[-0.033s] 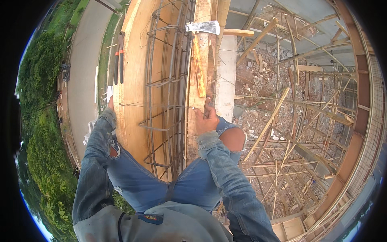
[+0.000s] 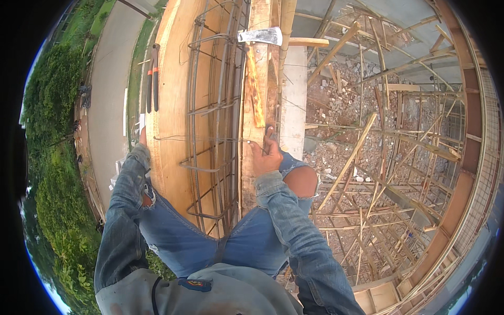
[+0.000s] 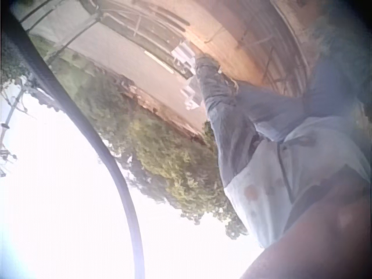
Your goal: The person is assembling a rebar cage on a wooden formwork at a construction site. They use pliers to twist wire ties around the rebar intersections and a hammer to tap and adjust the rebar bars into position.
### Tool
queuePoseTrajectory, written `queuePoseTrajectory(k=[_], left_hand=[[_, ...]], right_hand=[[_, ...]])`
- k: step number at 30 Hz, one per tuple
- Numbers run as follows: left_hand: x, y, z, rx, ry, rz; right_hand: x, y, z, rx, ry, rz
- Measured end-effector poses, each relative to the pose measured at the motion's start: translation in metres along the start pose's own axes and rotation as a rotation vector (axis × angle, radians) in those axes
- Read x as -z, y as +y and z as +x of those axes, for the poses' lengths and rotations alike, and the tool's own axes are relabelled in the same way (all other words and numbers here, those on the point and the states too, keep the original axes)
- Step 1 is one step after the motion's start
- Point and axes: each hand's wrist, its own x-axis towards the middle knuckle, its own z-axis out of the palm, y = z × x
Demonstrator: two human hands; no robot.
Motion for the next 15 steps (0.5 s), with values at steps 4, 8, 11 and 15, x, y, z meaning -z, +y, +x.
queuePoseTrajectory(k=[4,8,11,15], left_hand=[[-0.013,0.012,-0.012,0.006,0.075,-0.08],[-0.016,0.014,-0.009,0.032,0.101,-0.107],[-0.023,0.019,-0.013,0.032,0.111,-0.148],[-0.028,0.019,-0.018,0.063,0.079,-0.19]], right_hand=[[-0.01,0.001,0.003,-0.073,-0.055,-0.094],[-0.016,-0.002,0.003,-0.066,-0.029,-0.074],[-0.019,-0.008,0.003,-0.047,0.004,-0.029],[-0.014,-0.009,0.002,-0.074,-0.051,-0.125]])
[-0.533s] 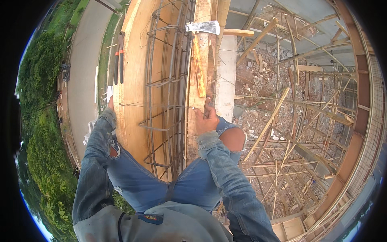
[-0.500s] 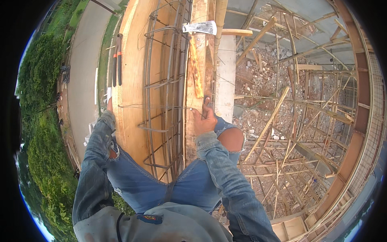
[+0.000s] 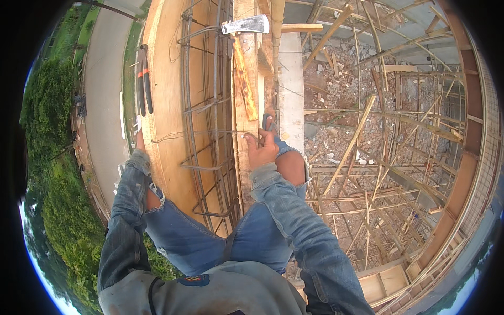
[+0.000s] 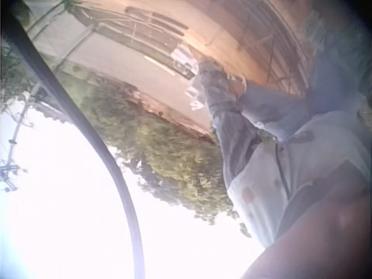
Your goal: The person is assembling a rebar cage on a wooden formwork at a construction site. They use pliers to twist wire ties around the rebar intersections and a hammer to tap and adjust the rebar bars into position.
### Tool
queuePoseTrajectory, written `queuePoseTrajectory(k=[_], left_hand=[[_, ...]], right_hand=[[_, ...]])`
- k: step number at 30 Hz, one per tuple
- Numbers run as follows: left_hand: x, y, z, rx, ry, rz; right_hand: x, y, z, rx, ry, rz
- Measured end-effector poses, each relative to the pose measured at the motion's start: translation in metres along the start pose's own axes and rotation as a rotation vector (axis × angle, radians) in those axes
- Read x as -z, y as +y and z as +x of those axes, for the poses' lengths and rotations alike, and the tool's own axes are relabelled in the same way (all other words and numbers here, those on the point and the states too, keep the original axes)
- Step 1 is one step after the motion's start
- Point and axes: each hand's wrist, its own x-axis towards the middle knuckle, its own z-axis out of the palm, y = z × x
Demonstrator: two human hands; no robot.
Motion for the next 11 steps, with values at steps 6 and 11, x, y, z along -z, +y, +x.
queuePoseTrajectory(k=[6,11], left_hand=[[-0.009,0.001,-0.001,-0.019,0.019,0.062],[-0.016,0.008,-0.002,-0.073,-0.047,0.028]], right_hand=[[-0.003,-0.008,-0.001,-0.116,-0.048,0.315],[-0.011,0.0,0.002,0.02,0.032,0.241]])
